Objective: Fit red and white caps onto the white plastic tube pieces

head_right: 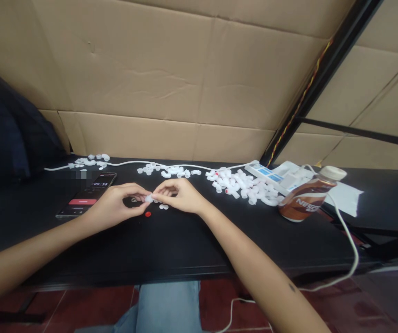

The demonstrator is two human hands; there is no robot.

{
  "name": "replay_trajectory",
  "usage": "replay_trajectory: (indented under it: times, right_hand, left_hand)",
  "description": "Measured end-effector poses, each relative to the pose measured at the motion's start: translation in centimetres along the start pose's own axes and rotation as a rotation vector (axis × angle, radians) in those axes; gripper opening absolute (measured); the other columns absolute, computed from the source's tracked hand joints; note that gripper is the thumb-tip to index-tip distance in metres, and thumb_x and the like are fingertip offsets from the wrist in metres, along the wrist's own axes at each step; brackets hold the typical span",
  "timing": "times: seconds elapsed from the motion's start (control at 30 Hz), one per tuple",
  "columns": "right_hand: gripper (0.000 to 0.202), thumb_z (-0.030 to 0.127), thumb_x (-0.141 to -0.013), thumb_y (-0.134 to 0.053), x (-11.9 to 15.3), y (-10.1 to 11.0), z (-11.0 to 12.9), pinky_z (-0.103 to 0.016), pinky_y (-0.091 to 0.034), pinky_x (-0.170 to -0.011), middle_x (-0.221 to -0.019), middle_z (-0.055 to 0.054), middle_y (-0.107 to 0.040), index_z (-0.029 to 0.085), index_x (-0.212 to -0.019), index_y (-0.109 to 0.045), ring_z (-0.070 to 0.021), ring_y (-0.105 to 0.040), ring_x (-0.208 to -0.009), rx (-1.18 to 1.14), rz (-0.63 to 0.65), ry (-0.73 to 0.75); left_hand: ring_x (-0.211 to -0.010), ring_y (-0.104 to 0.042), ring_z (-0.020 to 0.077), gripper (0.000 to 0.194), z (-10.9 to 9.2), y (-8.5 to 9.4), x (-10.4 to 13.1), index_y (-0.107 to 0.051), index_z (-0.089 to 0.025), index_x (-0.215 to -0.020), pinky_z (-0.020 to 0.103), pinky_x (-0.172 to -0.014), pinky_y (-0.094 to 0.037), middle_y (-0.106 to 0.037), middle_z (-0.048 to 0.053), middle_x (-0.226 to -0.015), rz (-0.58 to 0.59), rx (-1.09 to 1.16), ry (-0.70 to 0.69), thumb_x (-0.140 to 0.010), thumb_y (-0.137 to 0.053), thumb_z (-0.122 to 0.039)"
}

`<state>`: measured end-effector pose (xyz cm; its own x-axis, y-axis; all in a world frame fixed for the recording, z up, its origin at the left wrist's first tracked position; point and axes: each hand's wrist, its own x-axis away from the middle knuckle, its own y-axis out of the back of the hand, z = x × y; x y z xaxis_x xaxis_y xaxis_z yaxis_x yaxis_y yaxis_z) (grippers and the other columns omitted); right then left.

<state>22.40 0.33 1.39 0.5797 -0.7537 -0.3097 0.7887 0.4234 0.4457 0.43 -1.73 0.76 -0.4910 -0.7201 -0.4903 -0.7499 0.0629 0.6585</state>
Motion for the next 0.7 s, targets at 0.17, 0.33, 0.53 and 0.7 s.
replay_trajectory:
  times: [0.17, 0.33, 0.53, 0.7]
  right_hand:
    - [0.025, 0.037, -0.081, -0.070, -0.03, 0.05, -0.06, -0.027, -0.053, -0.064, -0.078, -0.005, -0.070, 0.016, -0.092, -0.073, -0.0117, -0.062, -0.064, -0.022, -0.013, -0.004]
    - [0.025, 0.037, -0.081, -0.070, 0.00, 0.17, 0.07, -0.027, -0.053, -0.067, -0.078, -0.005, -0.070, 0.015, -0.093, -0.073, -0.0122, -0.063, -0.067, -0.014, -0.009, -0.004]
    - [0.025, 0.036, -0.080, -0.070, 0.07, 0.21, 0.23, -0.027, -0.053, -0.066, -0.077, -0.004, -0.070, 0.015, -0.093, -0.073, -0.0120, -0.063, -0.066, -0.016, 0.013, 0.000]
    - [0.024, 0.034, -0.078, -0.073, 0.08, 0.11, 0.15, -0.026, -0.054, -0.064, -0.075, -0.004, -0.070, 0.015, -0.092, -0.072, -0.0114, -0.063, -0.063, -0.070, 0.018, -0.034]
  left_hand:
    - [-0.076, -0.068, 0.0125, 0.018, 0.27, -0.05, -0.12, -0.072, -0.019, -0.094, 0.025, -0.076, -0.059, -0.071, 0.000, -0.087, 0.025, 0.068, 0.069, -0.077, -0.068, -0.018]
    - [-0.076, -0.069, 0.0122, 0.017, 0.24, -0.17, -0.17, -0.072, -0.018, -0.094, 0.024, -0.077, -0.059, -0.071, 0.000, -0.087, 0.026, 0.112, 0.100, -0.077, -0.068, -0.019]
    - [-0.076, -0.068, 0.0124, 0.018, -0.07, -0.15, -0.13, -0.072, -0.019, -0.095, 0.025, -0.077, -0.058, -0.070, 0.001, -0.088, 0.016, 0.076, 0.052, -0.078, -0.067, -0.017]
    - [-0.076, -0.067, 0.0120, 0.018, 0.07, -0.17, -0.03, -0.071, -0.019, -0.095, 0.025, -0.076, -0.058, -0.069, 0.001, -0.089, -0.012, 0.052, 0.013, -0.078, -0.067, -0.015]
